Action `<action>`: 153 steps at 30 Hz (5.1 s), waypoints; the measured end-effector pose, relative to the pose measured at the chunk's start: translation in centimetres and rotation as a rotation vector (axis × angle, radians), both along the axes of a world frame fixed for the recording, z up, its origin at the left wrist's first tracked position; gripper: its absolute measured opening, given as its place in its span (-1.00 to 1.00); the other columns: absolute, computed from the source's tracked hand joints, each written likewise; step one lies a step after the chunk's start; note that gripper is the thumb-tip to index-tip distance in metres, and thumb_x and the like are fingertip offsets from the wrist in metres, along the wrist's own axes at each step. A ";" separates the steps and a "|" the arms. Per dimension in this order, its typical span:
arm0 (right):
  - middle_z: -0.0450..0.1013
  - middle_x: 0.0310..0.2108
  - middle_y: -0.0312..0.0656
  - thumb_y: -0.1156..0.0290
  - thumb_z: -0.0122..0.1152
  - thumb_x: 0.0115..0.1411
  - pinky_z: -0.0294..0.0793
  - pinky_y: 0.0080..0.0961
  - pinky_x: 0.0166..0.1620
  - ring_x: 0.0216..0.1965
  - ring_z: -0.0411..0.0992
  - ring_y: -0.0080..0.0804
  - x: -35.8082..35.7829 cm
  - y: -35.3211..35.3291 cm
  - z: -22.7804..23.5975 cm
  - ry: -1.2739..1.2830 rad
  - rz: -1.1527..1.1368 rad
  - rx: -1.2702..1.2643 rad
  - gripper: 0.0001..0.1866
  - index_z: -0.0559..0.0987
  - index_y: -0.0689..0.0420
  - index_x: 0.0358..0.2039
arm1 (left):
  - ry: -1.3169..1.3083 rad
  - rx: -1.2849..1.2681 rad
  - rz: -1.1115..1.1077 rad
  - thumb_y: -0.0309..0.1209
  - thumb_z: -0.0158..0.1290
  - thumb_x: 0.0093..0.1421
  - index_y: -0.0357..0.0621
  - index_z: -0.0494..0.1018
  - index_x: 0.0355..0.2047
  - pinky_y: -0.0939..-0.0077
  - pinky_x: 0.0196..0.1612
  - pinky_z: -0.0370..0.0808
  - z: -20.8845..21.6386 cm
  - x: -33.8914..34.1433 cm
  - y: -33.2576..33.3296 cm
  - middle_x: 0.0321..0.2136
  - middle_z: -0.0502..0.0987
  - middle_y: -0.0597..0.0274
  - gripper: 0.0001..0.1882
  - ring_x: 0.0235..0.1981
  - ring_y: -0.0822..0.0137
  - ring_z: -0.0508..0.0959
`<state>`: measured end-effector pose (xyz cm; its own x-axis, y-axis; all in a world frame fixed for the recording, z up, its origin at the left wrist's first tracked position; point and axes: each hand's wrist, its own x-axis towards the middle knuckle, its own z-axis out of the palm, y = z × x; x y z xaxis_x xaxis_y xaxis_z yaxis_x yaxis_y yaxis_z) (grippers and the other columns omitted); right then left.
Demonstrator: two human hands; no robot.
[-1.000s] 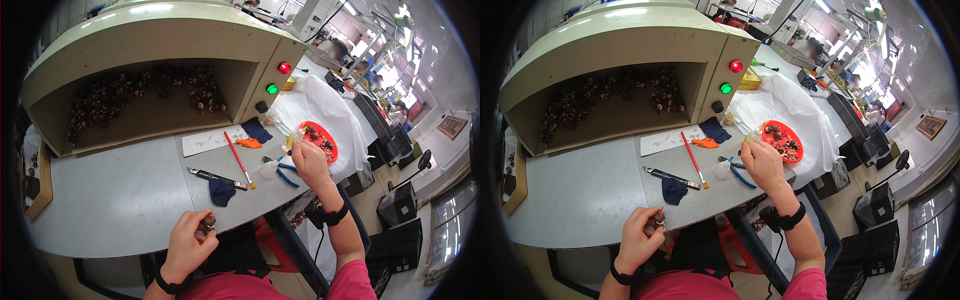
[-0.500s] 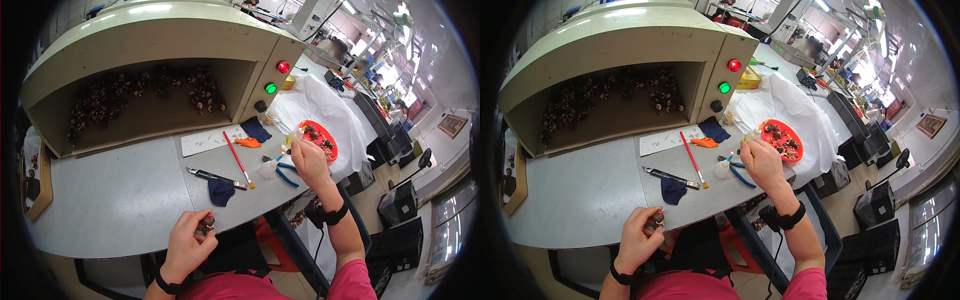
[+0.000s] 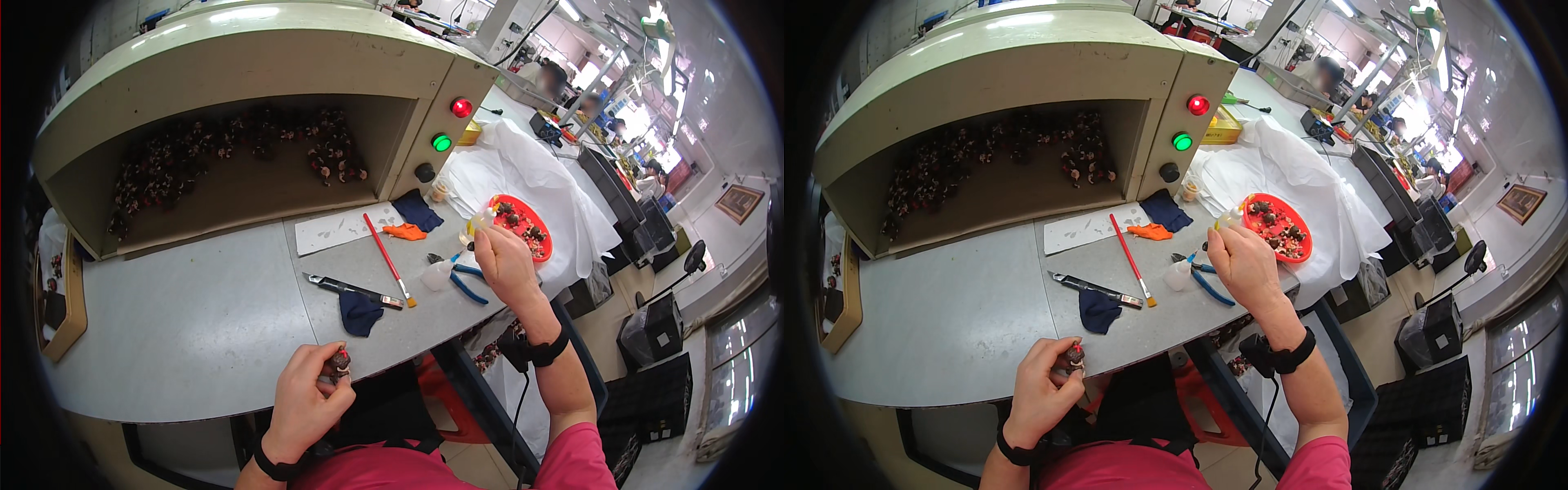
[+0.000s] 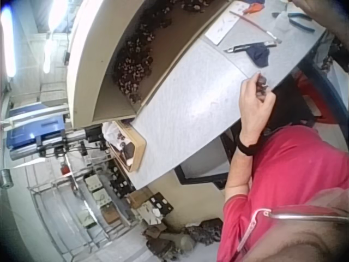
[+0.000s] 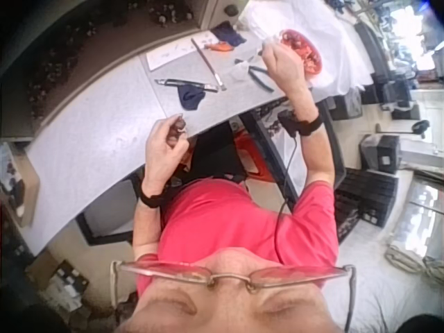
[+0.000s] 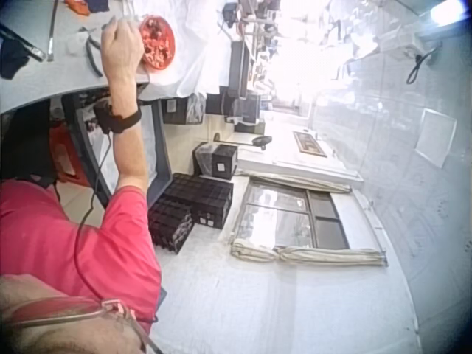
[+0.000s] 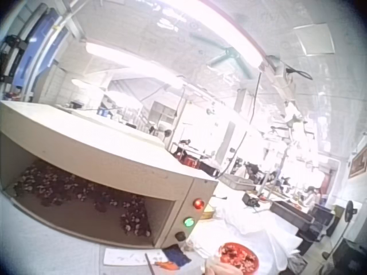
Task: The recorder applies glue to small figurine parts and organizes the finished pieces into a storage tray lined with paper.
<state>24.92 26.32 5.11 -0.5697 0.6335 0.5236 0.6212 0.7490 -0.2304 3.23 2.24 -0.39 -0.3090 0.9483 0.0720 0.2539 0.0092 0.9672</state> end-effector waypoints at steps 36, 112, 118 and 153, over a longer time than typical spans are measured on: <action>0.34 -0.57 -0.03 0.29 0.00 0.28 0.35 -0.18 -0.37 -0.46 0.37 -0.01 -0.2 -0.1 0.0 0.020 -0.006 -0.001 -0.66 0.40 0.24 -0.58 | -0.003 -0.007 0.001 -0.65 0.07 -0.02 -0.31 0.45 -0.07 0.66 -0.39 0.52 0.2 0.1 0.0 -0.31 0.42 0.18 -0.58 -0.35 0.42 0.52; 0.46 -0.25 -0.16 0.52 0.41 -0.05 0.48 -0.39 -0.21 -0.26 0.48 -0.21 -7.0 -12.5 -7.4 0.510 0.689 -0.743 -0.56 0.44 0.15 -0.14 | -0.296 -0.095 -0.057 -0.69 -0.02 0.12 -0.26 0.24 0.22 0.57 -0.09 0.57 -0.5 -1.0 -0.4 0.00 0.40 0.09 -0.40 0.00 0.34 0.49; 0.48 -0.27 -0.17 0.55 0.40 -0.03 0.51 -0.43 -0.25 -0.30 0.50 -0.27 -7.0 -12.5 -7.5 0.529 0.646 -0.746 -0.58 0.44 0.15 -0.15 | -0.333 -0.103 -0.088 -0.66 -0.01 0.15 -0.26 0.21 0.23 0.53 -0.04 0.56 -0.8 -1.2 -0.1 0.05 0.41 0.03 -0.40 0.02 0.31 0.50; 0.46 -0.20 -0.11 0.57 0.40 -0.02 0.48 -0.43 -0.13 -0.19 0.49 -0.22 -7.2 -13.6 -7.5 0.410 0.581 -0.728 -0.60 0.40 0.16 -0.20 | -0.450 -0.003 0.002 -0.51 -0.02 0.30 -0.28 0.43 -0.03 0.58 -0.13 0.60 -0.7 -1.2 -0.4 -0.10 0.32 0.20 -0.75 -0.09 0.41 0.48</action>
